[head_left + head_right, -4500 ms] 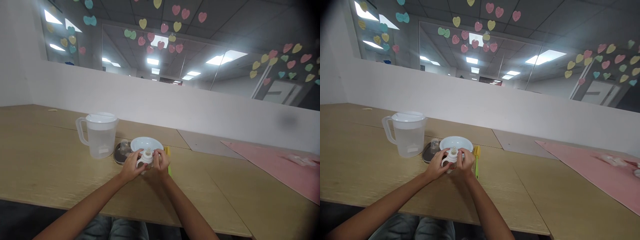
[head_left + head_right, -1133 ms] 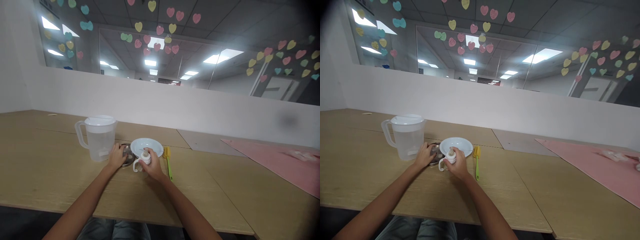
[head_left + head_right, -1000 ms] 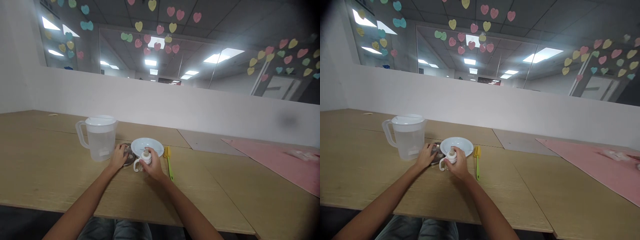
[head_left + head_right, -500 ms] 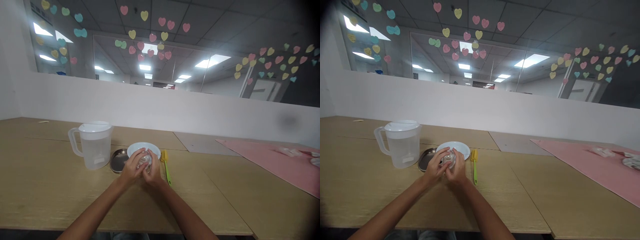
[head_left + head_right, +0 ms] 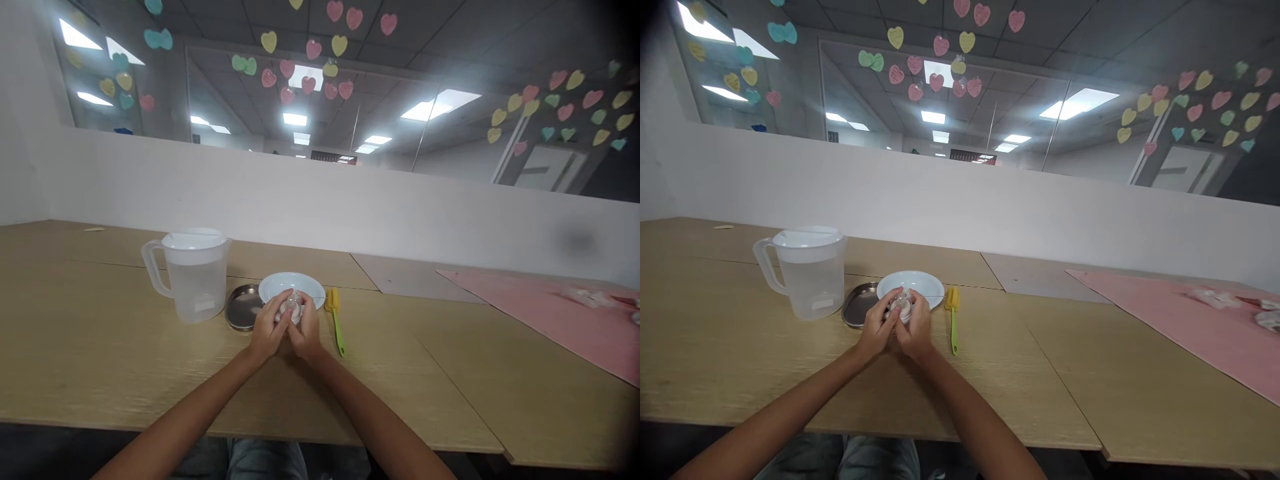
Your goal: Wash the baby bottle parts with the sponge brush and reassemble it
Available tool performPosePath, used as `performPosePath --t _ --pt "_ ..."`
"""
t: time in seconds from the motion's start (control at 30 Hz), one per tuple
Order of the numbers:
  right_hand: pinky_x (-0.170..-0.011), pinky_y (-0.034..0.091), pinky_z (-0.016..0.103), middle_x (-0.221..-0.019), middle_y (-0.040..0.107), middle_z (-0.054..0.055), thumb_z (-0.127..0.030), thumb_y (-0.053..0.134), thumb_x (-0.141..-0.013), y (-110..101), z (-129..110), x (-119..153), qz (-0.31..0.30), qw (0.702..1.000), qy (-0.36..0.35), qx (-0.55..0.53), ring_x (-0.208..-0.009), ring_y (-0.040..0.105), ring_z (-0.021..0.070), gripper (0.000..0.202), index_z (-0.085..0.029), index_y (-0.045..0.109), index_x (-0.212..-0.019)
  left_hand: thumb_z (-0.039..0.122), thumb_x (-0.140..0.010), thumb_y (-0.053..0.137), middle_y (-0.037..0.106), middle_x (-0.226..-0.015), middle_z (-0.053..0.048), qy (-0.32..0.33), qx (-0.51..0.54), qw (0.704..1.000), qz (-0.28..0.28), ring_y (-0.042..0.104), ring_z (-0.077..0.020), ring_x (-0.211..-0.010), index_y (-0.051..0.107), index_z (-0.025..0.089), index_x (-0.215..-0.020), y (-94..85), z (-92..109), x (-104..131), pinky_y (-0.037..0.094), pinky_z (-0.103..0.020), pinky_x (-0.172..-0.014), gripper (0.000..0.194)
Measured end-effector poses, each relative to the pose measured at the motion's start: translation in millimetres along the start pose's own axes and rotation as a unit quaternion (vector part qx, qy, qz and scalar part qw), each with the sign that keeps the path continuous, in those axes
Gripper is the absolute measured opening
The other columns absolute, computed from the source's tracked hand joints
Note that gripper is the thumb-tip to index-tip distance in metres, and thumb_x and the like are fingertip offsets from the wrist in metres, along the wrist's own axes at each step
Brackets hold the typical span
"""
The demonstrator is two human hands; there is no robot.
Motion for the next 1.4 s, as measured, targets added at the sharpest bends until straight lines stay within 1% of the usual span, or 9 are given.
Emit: performPosePath --t 0.4,0.63,0.7,0.87,0.97,1.07,1.17,1.27,1.4 --pt "-0.086 0.043 0.042 -0.109 0.054 0.013 -0.04 0.043 -0.084 -1 -1 2 0.01 1.0 -0.007 0.015 -0.101 0.054 0.0253 0.045 -0.015 0.039 -0.122 0.038 -0.091 0.04 0.058 -0.124 -0.009 0.033 0.006 0.999 0.005 0.053 -0.0213 -0.114 0.053 0.019 -0.122 0.3 -1 1 0.042 -0.035 -0.097 0.038" --pt "-0.084 0.042 0.044 -0.106 0.056 0.012 -0.047 0.05 -0.079 -6 -8 -3 -0.007 0.995 -0.051 0.089 -0.094 0.052 0.0266 0.052 -0.015 0.044 -0.12 0.047 -0.089 0.039 0.051 -0.132 -0.013 0.027 0.0 0.999 -0.035 0.054 -0.0244 -0.113 0.027 0.017 -0.142 2.1 -12 9 0.041 -0.037 -0.095 0.061" --pt "-0.086 0.04 0.044 -0.105 0.056 0.011 -0.049 0.051 -0.078 -9 -10 -5 -0.014 0.994 -0.068 0.089 -0.095 0.052 0.0269 0.055 -0.015 0.044 -0.12 0.053 -0.086 0.041 0.054 -0.128 -0.014 0.043 -0.003 0.998 -0.035 0.053 -0.0264 -0.113 0.025 0.016 -0.142 -4.6 -13 7 0.039 -0.039 -0.097 0.07" --pt "-0.089 0.04 0.041 -0.099 0.057 0.008 -0.043 0.043 -0.084 -32 -8 -13 0.047 0.997 -0.049 0.027 -0.095 0.053 0.023 0.049 -0.016 0.041 -0.124 0.06 -0.083 0.039 0.061 -0.113 -0.012 0.067 0.006 0.997 0.048 0.056 -0.0264 -0.105 0.027 0.015 -0.141 -38.5 -17 0 0.037 -0.042 -0.097 0.074" --pt "-0.089 0.04 0.039 -0.094 0.058 0.007 -0.04 0.041 -0.086 -38 -4 -17 0.059 0.998 -0.028 0.013 -0.092 0.054 0.021 0.041 -0.017 0.045 -0.119 0.06 -0.08 0.045 0.062 -0.11 -0.012 0.049 -0.029 0.998 -0.014 0.056 -0.0271 -0.104 0.03 0.015 -0.139 -25.2 -24 1 0.036 -0.044 -0.097 0.077" --pt "-0.086 0.043 0.038 -0.093 0.06 0.006 -0.04 0.048 -0.082 -27 -9 -19 0.004 0.999 -0.042 0.018 -0.09 0.056 0.0208 0.041 -0.018 0.049 -0.116 0.058 -0.074 0.055 0.06 -0.113 -0.012 0.018 -0.077 0.994 -0.08 0.053 -0.029 -0.107 0.03 0.015 -0.14 -4.0 -29 5 0.036 -0.045 -0.097 0.083" --pt "-0.083 0.045 0.038 -0.101 0.06 0.008 -0.041 0.058 -0.074 -14 -17 -18 -0.047 0.996 -0.068 0.021 -0.09 0.057 0.0221 0.049 -0.018 0.05 -0.117 0.046 -0.068 0.065 0.06 -0.114 -0.012 0.002 -0.114 0.991 -0.069 0.051 -0.0293 -0.109 0.03 0.015 -0.14 1.2 -28 7 0.036 -0.044 -0.097 0.085" --pt "-0.082 0.046 0.036 -0.104 0.061 0.009 -0.039 0.061 -0.074 -13 -16 -18 -0.044 0.997 -0.053 0.02 -0.089 0.057 0.0212 0.048 -0.019 0.052 -0.116 0.036 -0.066 0.066 0.061 -0.112 -0.011 -0.003 -0.14 0.99 -0.034 0.052 -0.0286 -0.108 0.032 0.015 -0.138 -1.4 -25 7 0.038 -0.043 -0.096 0.082" --pt "-0.082 0.046 0.033 -0.105 0.062 0.007 -0.039 0.062 -0.075 -15 -10 -18 -0.026 0.999 -0.019 0.001 -0.087 0.057 0.019 0.045 -0.019 0.053 -0.115 0.034 -0.067 0.065 0.061 -0.109 -0.011 0.013 -0.152 0.988 -0.019 0.055 -0.027 -0.103 0.038 0.014 -0.135 -0.6 -23 9 0.042 -0.041 -0.093 0.075"
Point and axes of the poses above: each hand's wrist, its own x-axis away from the middle knuckle, its own y-axis out of the palm, z = x × y, the point moved 10 cm from there along -x, towards the middle knuckle
